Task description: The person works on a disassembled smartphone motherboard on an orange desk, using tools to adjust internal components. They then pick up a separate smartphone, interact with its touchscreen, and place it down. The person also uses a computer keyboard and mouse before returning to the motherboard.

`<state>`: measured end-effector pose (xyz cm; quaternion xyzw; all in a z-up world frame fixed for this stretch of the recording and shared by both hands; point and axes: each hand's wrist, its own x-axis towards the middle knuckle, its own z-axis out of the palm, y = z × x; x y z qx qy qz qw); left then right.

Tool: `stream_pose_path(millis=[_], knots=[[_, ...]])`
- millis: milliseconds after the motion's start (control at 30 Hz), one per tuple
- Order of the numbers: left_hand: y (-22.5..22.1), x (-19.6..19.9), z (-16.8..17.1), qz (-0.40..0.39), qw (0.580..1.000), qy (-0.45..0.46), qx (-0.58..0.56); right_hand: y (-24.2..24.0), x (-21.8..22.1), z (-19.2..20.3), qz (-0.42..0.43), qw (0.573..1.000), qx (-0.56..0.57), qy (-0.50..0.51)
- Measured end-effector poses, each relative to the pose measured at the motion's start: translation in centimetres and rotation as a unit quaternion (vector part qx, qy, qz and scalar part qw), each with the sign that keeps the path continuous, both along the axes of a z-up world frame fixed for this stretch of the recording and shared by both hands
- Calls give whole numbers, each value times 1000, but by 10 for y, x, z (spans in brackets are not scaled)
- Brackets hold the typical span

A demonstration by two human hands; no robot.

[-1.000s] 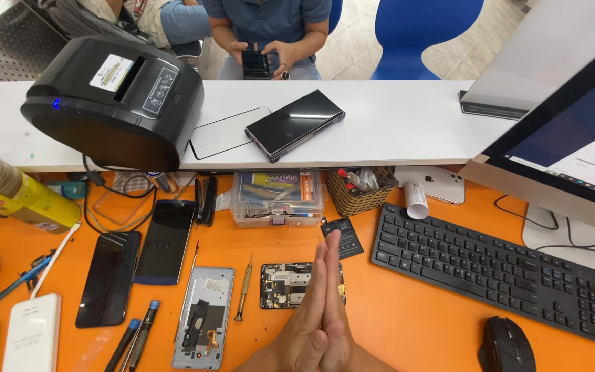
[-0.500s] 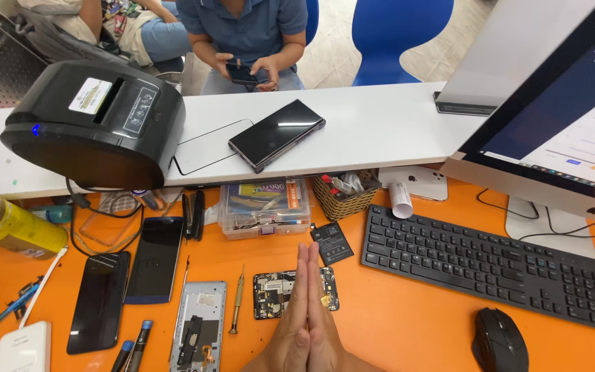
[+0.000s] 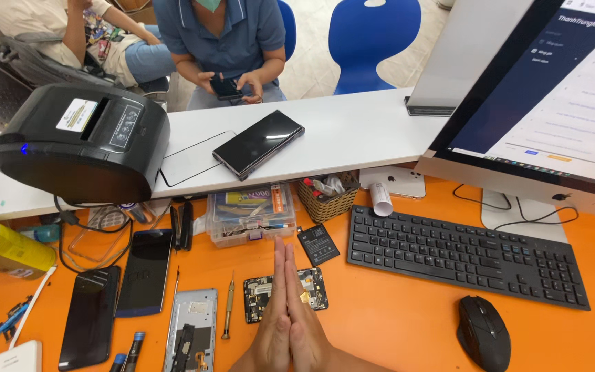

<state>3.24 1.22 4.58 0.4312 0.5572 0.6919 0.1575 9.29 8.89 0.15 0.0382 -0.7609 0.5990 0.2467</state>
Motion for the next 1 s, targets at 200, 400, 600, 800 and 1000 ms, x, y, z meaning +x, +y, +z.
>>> stream_pose_path(millis=[200, 400, 600, 800, 1000], knots=[[-3, 1, -20, -43, 998, 56, 4, -4, 5, 7, -8, 999, 2, -45], [-7, -4, -7, -2, 999, 31, 38, -9, -2, -4, 36, 999, 4, 1], [-8, 1, -8, -47, 997, 62, 1, 2, -11, 13, 12, 1000, -6, -9], [-1, -26, -33, 84, 981, 173, -20, 26, -26, 18, -19, 997, 58, 54], [-11, -52, -44, 238, 929, 270, -82, 53, -32, -2, -102, 980, 161, 65]])
